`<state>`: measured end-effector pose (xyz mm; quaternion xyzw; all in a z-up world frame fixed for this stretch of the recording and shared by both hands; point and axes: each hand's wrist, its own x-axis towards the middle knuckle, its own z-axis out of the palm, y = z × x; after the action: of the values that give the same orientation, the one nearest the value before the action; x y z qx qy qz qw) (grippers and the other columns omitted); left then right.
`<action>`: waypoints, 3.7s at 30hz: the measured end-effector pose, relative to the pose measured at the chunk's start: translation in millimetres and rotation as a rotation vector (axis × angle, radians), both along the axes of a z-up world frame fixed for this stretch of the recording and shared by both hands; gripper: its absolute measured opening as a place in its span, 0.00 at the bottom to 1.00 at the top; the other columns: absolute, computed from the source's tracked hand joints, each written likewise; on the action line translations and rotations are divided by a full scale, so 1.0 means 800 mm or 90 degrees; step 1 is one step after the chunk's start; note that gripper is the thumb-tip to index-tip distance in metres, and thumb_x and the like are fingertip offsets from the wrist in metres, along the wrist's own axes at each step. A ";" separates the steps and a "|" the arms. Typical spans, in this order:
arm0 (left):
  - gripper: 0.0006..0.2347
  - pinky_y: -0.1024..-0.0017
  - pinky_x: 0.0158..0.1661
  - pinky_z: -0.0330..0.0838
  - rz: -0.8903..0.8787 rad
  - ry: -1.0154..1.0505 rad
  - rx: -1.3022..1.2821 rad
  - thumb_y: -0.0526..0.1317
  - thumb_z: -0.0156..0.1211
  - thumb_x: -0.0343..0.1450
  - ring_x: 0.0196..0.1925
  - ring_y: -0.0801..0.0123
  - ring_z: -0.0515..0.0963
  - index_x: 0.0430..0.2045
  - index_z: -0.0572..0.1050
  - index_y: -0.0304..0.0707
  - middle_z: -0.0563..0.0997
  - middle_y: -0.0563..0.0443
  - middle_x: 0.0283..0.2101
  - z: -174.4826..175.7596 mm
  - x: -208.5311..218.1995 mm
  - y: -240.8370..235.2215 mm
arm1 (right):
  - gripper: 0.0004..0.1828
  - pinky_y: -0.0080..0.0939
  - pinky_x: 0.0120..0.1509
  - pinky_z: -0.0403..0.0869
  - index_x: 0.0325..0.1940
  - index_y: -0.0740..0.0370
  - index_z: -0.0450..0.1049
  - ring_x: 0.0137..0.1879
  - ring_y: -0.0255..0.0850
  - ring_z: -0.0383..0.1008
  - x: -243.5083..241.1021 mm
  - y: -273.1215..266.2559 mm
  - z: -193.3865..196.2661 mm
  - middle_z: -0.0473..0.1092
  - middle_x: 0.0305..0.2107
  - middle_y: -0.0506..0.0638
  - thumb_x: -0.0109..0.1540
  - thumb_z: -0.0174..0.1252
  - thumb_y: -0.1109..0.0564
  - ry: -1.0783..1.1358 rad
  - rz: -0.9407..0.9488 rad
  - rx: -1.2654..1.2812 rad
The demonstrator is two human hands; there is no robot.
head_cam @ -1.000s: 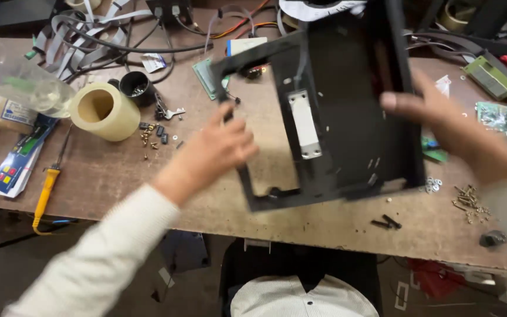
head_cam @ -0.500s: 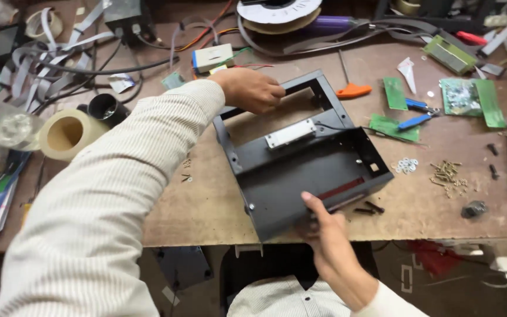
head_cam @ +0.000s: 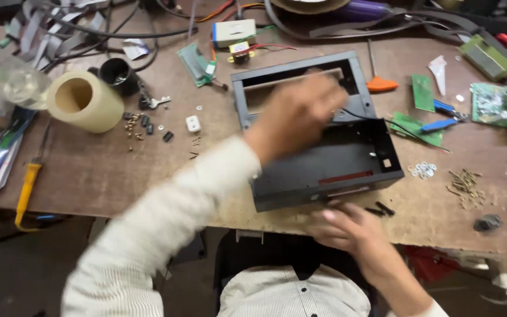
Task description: Assembling components and securing parts inside a metal electronics enclosure.
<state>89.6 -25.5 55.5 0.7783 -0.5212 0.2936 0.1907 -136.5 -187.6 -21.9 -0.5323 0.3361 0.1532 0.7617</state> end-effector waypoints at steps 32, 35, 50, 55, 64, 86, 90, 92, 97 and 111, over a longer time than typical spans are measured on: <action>0.12 0.54 0.39 0.77 -0.017 0.267 0.217 0.38 0.74 0.58 0.41 0.46 0.83 0.30 0.81 0.38 0.83 0.42 0.37 -0.117 -0.057 -0.036 | 0.25 0.40 0.57 0.80 0.69 0.64 0.69 0.54 0.42 0.80 -0.043 -0.038 -0.007 0.76 0.51 0.60 0.67 0.58 0.67 -0.442 0.052 -0.683; 0.12 0.54 0.38 0.77 -0.010 0.262 0.192 0.38 0.75 0.55 0.40 0.46 0.83 0.27 0.80 0.35 0.82 0.41 0.34 -0.111 -0.063 -0.032 | 0.25 0.38 0.58 0.79 0.69 0.66 0.68 0.55 0.40 0.79 -0.046 -0.038 -0.014 0.76 0.51 0.60 0.67 0.58 0.67 -0.454 0.007 -0.609; 0.09 0.58 0.38 0.77 0.059 0.293 0.122 0.30 0.65 0.60 0.38 0.44 0.81 0.32 0.79 0.31 0.80 0.37 0.38 -0.132 -0.081 -0.039 | 0.28 0.40 0.57 0.80 0.67 0.68 0.69 0.55 0.43 0.80 -0.035 -0.029 0.011 0.76 0.52 0.62 0.62 0.63 0.66 -0.422 0.052 -0.662; 0.05 0.63 0.38 0.80 0.197 0.238 0.230 0.30 0.65 0.60 0.41 0.52 0.84 0.27 0.81 0.36 0.82 0.41 0.37 -0.090 -0.096 -0.042 | 0.25 0.41 0.56 0.80 0.65 0.69 0.71 0.55 0.44 0.80 -0.033 -0.026 0.018 0.76 0.51 0.63 0.62 0.64 0.66 -0.411 0.034 -0.660; 0.05 0.56 0.35 0.78 0.183 0.335 0.165 0.33 0.66 0.60 0.36 0.47 0.84 0.27 0.83 0.39 0.83 0.40 0.33 -0.103 -0.091 -0.015 | 0.16 0.39 0.62 0.81 0.60 0.68 0.76 0.60 0.42 0.78 -0.024 -0.025 0.039 0.75 0.56 0.57 0.69 0.64 0.65 -0.536 -0.007 -0.737; 0.10 0.58 0.39 0.78 0.026 0.529 0.130 0.33 0.61 0.66 0.38 0.50 0.84 0.39 0.84 0.42 0.85 0.43 0.34 -0.064 -0.106 0.020 | 0.13 0.39 0.57 0.77 0.59 0.67 0.78 0.53 0.47 0.78 -0.006 -0.054 0.060 0.77 0.49 0.62 0.69 0.62 0.69 -0.429 0.044 -1.340; 0.10 0.63 0.45 0.79 -0.131 0.697 0.191 0.39 0.66 0.65 0.42 0.54 0.86 0.38 0.84 0.42 0.87 0.43 0.38 -0.070 -0.073 0.001 | 0.24 0.42 0.59 0.78 0.66 0.66 0.71 0.55 0.49 0.79 -0.027 -0.048 0.039 0.75 0.53 0.62 0.64 0.56 0.67 -0.300 0.100 -0.720; 0.10 0.64 0.46 0.79 -0.111 0.706 0.228 0.37 0.65 0.65 0.42 0.55 0.87 0.39 0.85 0.43 0.87 0.43 0.38 -0.072 -0.076 -0.006 | 0.30 0.42 0.58 0.78 0.68 0.66 0.69 0.55 0.47 0.78 -0.030 -0.026 0.034 0.73 0.57 0.61 0.60 0.61 0.67 -0.333 0.079 -0.720; 0.11 0.66 0.46 0.80 -0.062 0.690 0.274 0.38 0.63 0.64 0.42 0.56 0.87 0.39 0.86 0.45 0.87 0.43 0.39 -0.075 -0.078 -0.007 | 0.36 0.41 0.58 0.78 0.70 0.66 0.69 0.55 0.44 0.80 -0.035 -0.017 0.006 0.76 0.54 0.58 0.57 0.68 0.67 -0.386 0.042 -0.718; 0.13 0.60 0.40 0.79 -0.034 0.625 0.139 0.43 0.69 0.58 0.37 0.53 0.85 0.34 0.84 0.41 0.86 0.45 0.33 -0.058 -0.133 -0.008 | 0.26 0.40 0.58 0.79 0.63 0.67 0.75 0.52 0.43 0.82 -0.034 -0.019 -0.024 0.79 0.46 0.57 0.61 0.62 0.71 -0.464 -0.010 -0.817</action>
<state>-16.7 -31.8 9.5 0.8263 -0.4173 -0.1686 0.3386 -163.5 -202.6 -40.8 -0.8880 0.0893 -0.2654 0.3649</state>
